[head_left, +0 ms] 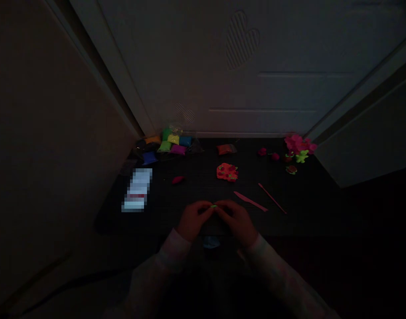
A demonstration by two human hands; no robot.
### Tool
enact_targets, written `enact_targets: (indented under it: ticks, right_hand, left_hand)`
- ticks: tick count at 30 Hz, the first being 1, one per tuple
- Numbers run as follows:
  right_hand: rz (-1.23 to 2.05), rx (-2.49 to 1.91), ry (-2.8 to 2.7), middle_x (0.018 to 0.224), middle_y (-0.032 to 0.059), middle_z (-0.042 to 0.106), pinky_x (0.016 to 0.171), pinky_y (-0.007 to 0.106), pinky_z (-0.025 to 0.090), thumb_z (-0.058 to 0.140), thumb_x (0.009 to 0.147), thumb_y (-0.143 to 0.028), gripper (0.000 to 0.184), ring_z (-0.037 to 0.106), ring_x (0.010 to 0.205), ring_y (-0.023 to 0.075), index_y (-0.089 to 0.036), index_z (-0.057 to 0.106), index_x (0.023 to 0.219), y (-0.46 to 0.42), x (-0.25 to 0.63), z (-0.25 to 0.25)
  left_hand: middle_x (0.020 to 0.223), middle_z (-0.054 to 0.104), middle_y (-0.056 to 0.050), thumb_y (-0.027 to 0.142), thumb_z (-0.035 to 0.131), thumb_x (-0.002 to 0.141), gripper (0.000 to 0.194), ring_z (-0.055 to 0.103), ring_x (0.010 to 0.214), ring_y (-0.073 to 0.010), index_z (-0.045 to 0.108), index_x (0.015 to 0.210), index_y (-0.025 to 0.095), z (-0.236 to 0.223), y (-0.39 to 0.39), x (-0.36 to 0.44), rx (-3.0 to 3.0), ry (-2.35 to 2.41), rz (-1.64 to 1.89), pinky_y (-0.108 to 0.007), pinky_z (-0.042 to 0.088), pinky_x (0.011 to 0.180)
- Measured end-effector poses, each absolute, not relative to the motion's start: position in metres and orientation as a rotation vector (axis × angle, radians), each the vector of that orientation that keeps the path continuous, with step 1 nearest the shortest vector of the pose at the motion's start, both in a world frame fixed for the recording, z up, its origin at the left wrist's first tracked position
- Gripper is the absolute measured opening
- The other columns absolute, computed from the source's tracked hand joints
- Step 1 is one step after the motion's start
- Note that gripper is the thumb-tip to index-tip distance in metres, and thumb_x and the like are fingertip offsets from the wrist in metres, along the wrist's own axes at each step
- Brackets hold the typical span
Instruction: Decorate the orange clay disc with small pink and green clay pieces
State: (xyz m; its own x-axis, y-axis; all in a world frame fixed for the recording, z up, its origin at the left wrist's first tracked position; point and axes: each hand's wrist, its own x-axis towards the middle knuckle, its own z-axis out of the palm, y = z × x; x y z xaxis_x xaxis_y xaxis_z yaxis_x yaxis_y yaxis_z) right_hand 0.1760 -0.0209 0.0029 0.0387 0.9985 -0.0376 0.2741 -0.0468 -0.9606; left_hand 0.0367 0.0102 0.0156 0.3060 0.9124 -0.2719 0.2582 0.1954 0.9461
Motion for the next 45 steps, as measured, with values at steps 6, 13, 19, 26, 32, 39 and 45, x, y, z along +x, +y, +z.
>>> enact_targets:
  ticks: [6, 13, 19, 26, 32, 39, 45]
  right_hand:
    - [1.028, -1.489, -1.357, 0.074, 0.0023, 0.063, 0.066, 0.027, 0.043, 0.053, 0.074, -0.03, 0.016, 0.057, 0.071, 0.0147, -0.018, 0.061, 0.08, -0.019, 0.175, 0.001]
    - [1.039, -1.488, -1.323, 0.078, 0.0027, 0.064, 0.068, 0.026, 0.044, 0.05, 0.076, -0.033, 0.019, 0.058, 0.074, 0.0149, -0.018, 0.059, 0.083, -0.019, 0.176, -0.004]
    - [1.049, -1.494, -1.304, 0.086, 0.0038, 0.065, 0.07, 0.027, 0.044, 0.048, 0.078, -0.033, 0.023, 0.058, 0.077, 0.015, -0.019, 0.061, 0.09, -0.021, 0.177, -0.005]
    - [1.054, -1.491, -1.311, 0.074, 0.0018, 0.065, 0.065, 0.025, 0.045, 0.053, 0.074, -0.032, 0.016, 0.058, 0.07, 0.014, -0.018, 0.06, 0.08, -0.019, 0.176, -0.002]
    - [1.026, -1.497, -1.346, 0.072, 0.0013, 0.062, 0.062, 0.025, 0.043, 0.053, 0.074, -0.03, 0.014, 0.056, 0.068, 0.0135, -0.019, 0.059, 0.079, -0.019, 0.176, -0.001]
    - [1.014, -1.493, -1.332, 0.072, 0.0011, 0.062, 0.063, 0.026, 0.043, 0.053, 0.074, -0.03, 0.013, 0.056, 0.068, 0.0139, -0.019, 0.058, 0.08, -0.021, 0.175, -0.003]
    - [1.025, -1.469, -1.258, 0.079, 0.0021, 0.063, 0.068, 0.026, 0.046, 0.051, 0.076, -0.033, 0.018, 0.059, 0.074, 0.0143, -0.02, 0.054, 0.088, -0.02, 0.176, -0.01]
  left_hand:
    - [0.083, 0.068, -0.004, 0.031, 0.058, 0.066, 0.023, 0.06, 0.076, -0.0173, 0.065, 0.081, 0.015, 0.01, 0.011, 0.037, 1.294, 1.224, 0.663, -0.027, 0.046, 0.07]
    - [0.078, 0.067, -0.002, 0.03, 0.06, 0.065, 0.023, 0.057, 0.068, -0.0137, 0.066, 0.081, 0.015, 0.012, 0.015, 0.039, 1.255, 1.209, 0.639, -0.024, 0.043, 0.065]
    - [0.065, 0.063, 0.001, 0.033, 0.058, 0.066, 0.023, 0.051, 0.056, -0.0099, 0.065, 0.079, 0.014, 0.01, 0.017, 0.039, 1.232, 1.2, 0.638, -0.022, 0.041, 0.057]
    - [0.062, 0.061, 0.001, 0.034, 0.06, 0.063, 0.024, 0.05, 0.055, -0.01, 0.064, 0.077, 0.014, 0.007, 0.017, 0.038, 1.232, 1.196, 0.641, -0.022, 0.04, 0.056]
    - [0.071, 0.065, -0.001, 0.032, 0.06, 0.064, 0.021, 0.055, 0.062, -0.0124, 0.065, 0.077, 0.016, 0.007, 0.017, 0.039, 1.271, 1.191, 0.653, -0.023, 0.042, 0.061]
    - [0.067, 0.063, 0.0, 0.032, 0.059, 0.065, 0.019, 0.053, 0.06, -0.0113, 0.064, 0.074, 0.016, 0.006, 0.015, 0.039, 1.291, 1.201, 0.67, -0.023, 0.042, 0.06]
    - [0.064, 0.062, 0.0, 0.036, 0.052, 0.07, 0.032, 0.052, 0.056, -0.0103, 0.062, 0.092, 0.014, 0.005, 0.016, 0.038, 1.271, 1.183, 0.67, -0.023, 0.042, 0.06]
